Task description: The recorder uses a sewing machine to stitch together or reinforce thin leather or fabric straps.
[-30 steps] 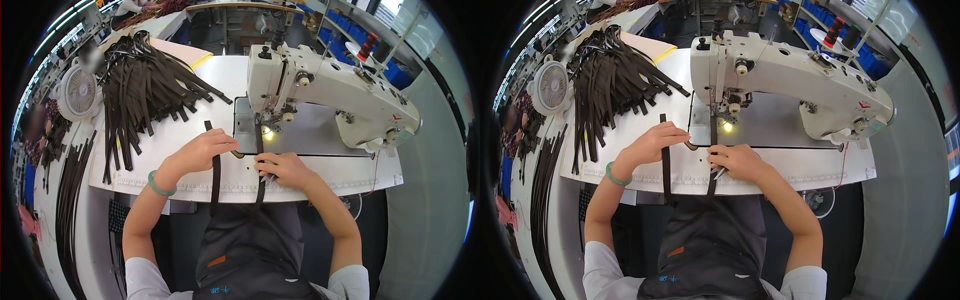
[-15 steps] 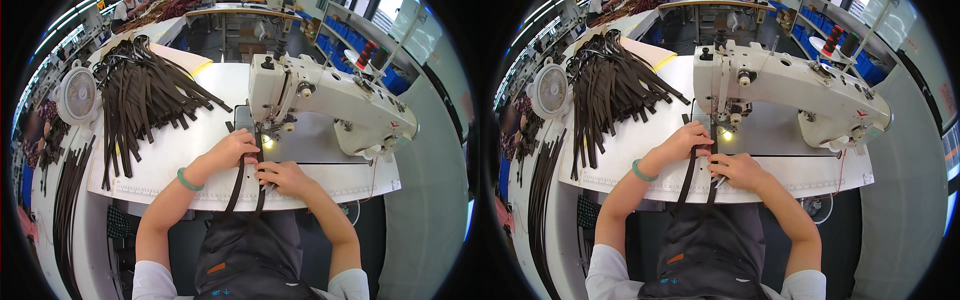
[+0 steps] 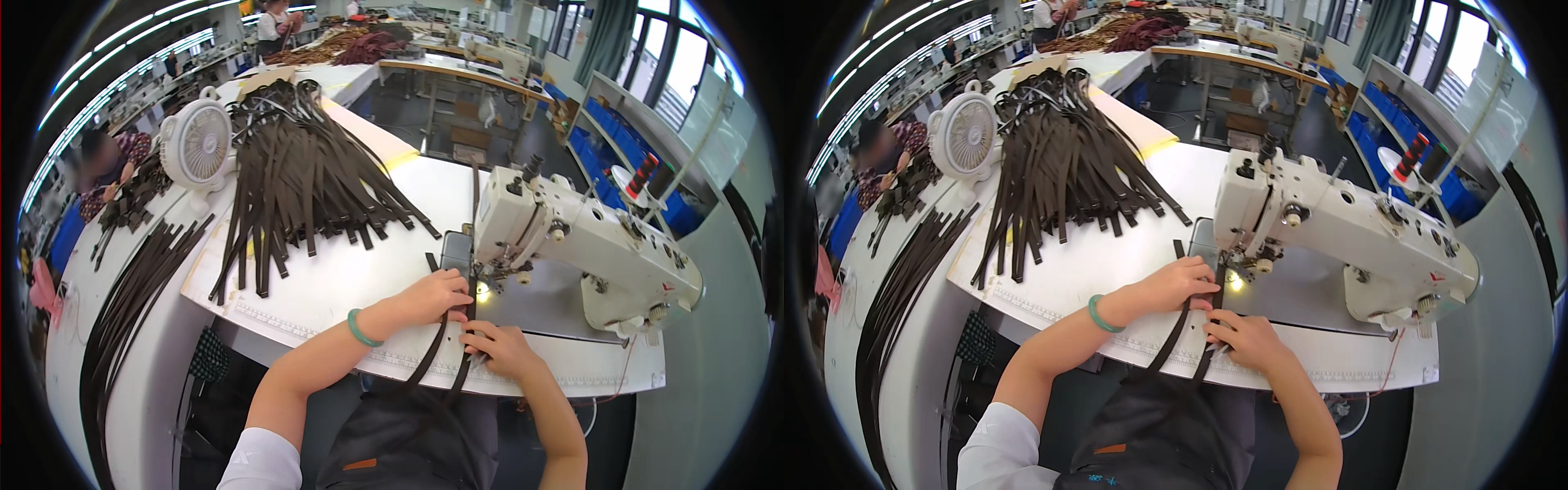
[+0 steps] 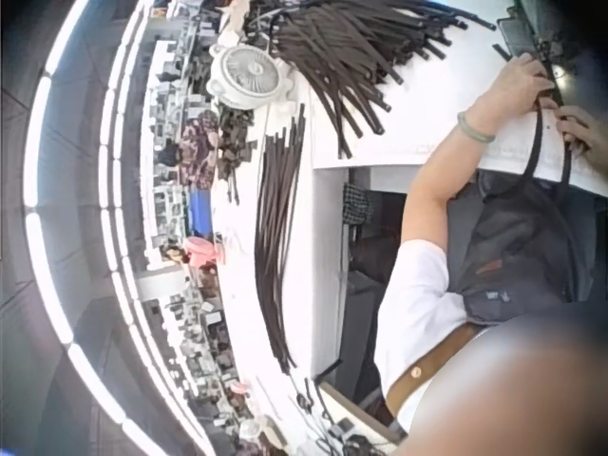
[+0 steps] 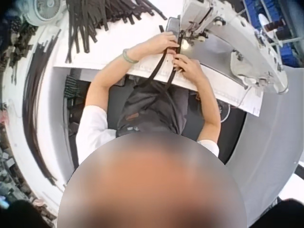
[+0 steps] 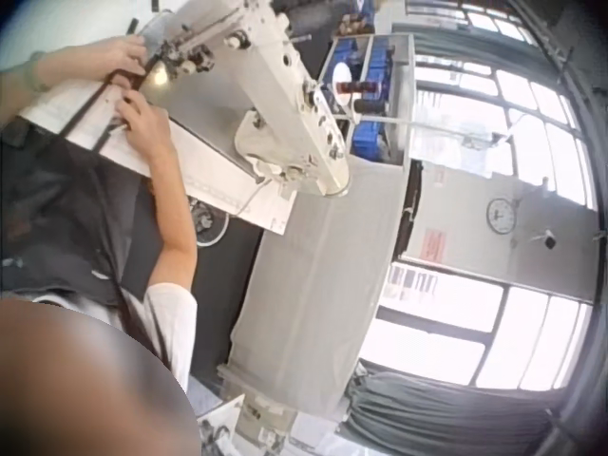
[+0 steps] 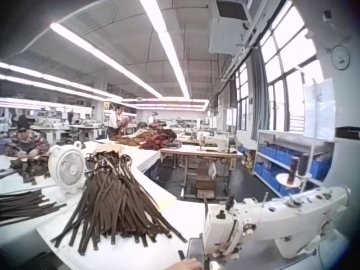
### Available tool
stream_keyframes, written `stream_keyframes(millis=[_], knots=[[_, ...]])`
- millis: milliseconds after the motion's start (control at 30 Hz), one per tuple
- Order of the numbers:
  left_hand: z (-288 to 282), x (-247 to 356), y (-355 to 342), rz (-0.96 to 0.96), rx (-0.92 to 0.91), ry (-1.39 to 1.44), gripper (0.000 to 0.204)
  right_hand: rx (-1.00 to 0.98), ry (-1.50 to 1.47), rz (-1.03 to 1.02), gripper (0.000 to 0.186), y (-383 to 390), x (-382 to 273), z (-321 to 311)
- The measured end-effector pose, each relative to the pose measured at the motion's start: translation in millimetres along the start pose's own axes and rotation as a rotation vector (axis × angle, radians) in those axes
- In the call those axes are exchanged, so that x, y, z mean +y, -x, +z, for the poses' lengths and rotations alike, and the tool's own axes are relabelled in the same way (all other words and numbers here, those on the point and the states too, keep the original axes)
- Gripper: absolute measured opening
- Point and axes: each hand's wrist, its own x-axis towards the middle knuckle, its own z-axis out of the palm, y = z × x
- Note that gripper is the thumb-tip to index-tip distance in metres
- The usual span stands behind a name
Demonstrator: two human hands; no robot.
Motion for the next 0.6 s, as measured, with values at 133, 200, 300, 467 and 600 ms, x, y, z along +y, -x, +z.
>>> stream_keyframes(millis=[133,200,300,467,600], knots=[[0.5,-0.4,1.1,-0.001,-0.012,0.002,0.033,-0.002,-0.01,0.016,0.037,-0.4,0.5,0.3],[-0.1,0.0,1.2,-0.008,-0.008,-0.005,0.033,0.003,0.006,0.032,0.035,-0.7,0.4,1.2],[0.4,-0.9,2.4,-0.012,-0.007,-0.011,0.033,0.043,0.007,-0.007,0.034,-3.4,0.6,1.6],[-0.7,0.7,1.9,-0.015,-0.017,-0.007,0.033,0.053,0.016,-0.019,0.036,-6.1,-2.1,-1.8],[1.0,0.0,2.5,-0.011,-0.01,-0.019,0.033,0.038,0.011,-0.002,0.037,-6.3,-2.6,-2.4]])
